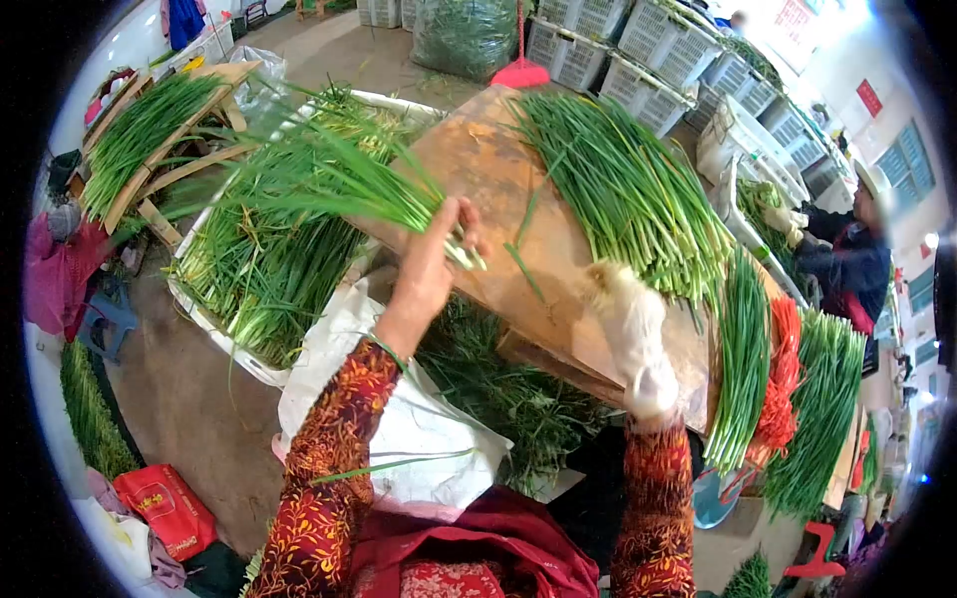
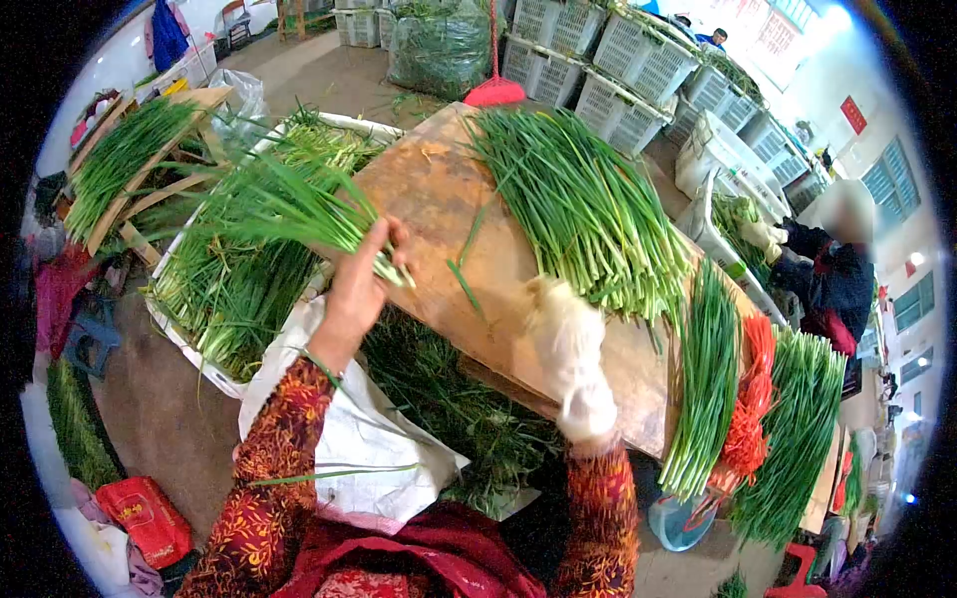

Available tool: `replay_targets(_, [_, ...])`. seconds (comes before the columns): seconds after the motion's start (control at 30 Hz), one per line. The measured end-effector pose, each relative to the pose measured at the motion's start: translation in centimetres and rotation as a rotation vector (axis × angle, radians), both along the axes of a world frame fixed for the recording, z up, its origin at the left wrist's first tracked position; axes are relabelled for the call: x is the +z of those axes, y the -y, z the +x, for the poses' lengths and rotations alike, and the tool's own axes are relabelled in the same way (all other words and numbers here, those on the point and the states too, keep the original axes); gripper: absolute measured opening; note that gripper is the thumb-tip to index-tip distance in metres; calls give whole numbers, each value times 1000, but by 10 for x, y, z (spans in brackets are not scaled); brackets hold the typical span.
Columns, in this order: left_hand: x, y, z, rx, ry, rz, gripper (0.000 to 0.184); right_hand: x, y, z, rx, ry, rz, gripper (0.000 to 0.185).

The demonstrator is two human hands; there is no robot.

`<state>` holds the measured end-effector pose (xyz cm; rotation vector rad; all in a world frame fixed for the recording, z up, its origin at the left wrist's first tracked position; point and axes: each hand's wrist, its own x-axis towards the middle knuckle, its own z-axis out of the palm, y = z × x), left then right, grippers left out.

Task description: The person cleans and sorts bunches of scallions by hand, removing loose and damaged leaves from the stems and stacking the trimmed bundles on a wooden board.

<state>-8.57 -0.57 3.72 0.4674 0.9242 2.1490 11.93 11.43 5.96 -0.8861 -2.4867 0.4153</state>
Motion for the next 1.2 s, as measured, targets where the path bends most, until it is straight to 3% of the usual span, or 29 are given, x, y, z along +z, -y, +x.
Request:
replay_targets(0.03, [-6, -2, 9, -91, 80, 0, 23, 1, -18, -9, -137, 200, 104, 30])
replay_targets(0.13, [-11, -4, 40, -233, 204, -146, 21, -10, -34, -20, -190, 491, 318, 24])
replay_targets(0.17, [-20, -8, 45, -307, 233, -84, 21, -11, -34, -19, -186, 493, 319, 24])
replay_targets(0.23, [-27, -10, 59, -349, 266, -53, 19, 0, -16, -13, -76, 200, -70, 21])
replay_targets(0.37, [-28, -11, 73, -346, 185, -148, 21, 6, 36, -4, -46, 34, -376, 20])
replay_targets(0.5, [-27, -7, 77, -381, 92, -80, 22, -9, 52, 2, 45, -159, -488, 20])
replay_targets(0.63, [-21, 3, 75, -418, 101, -88, 19, -8, 52, 3, 90, -78, -581, 19])
replay_targets(0.7, [-19, 7, 74, -429, 113, -72, 18, -7, 53, 0, 93, -379, -926, 21])
replay_targets(0.87, [-25, 12, 77, -430, 153, -64, 17, 3, 38, -18, 127, -457, -864, 21])
replay_targets(1.2, [-25, 19, 77, -437, 235, -51, 19, -20, 32, -32, 109, -604, -1213, 16])
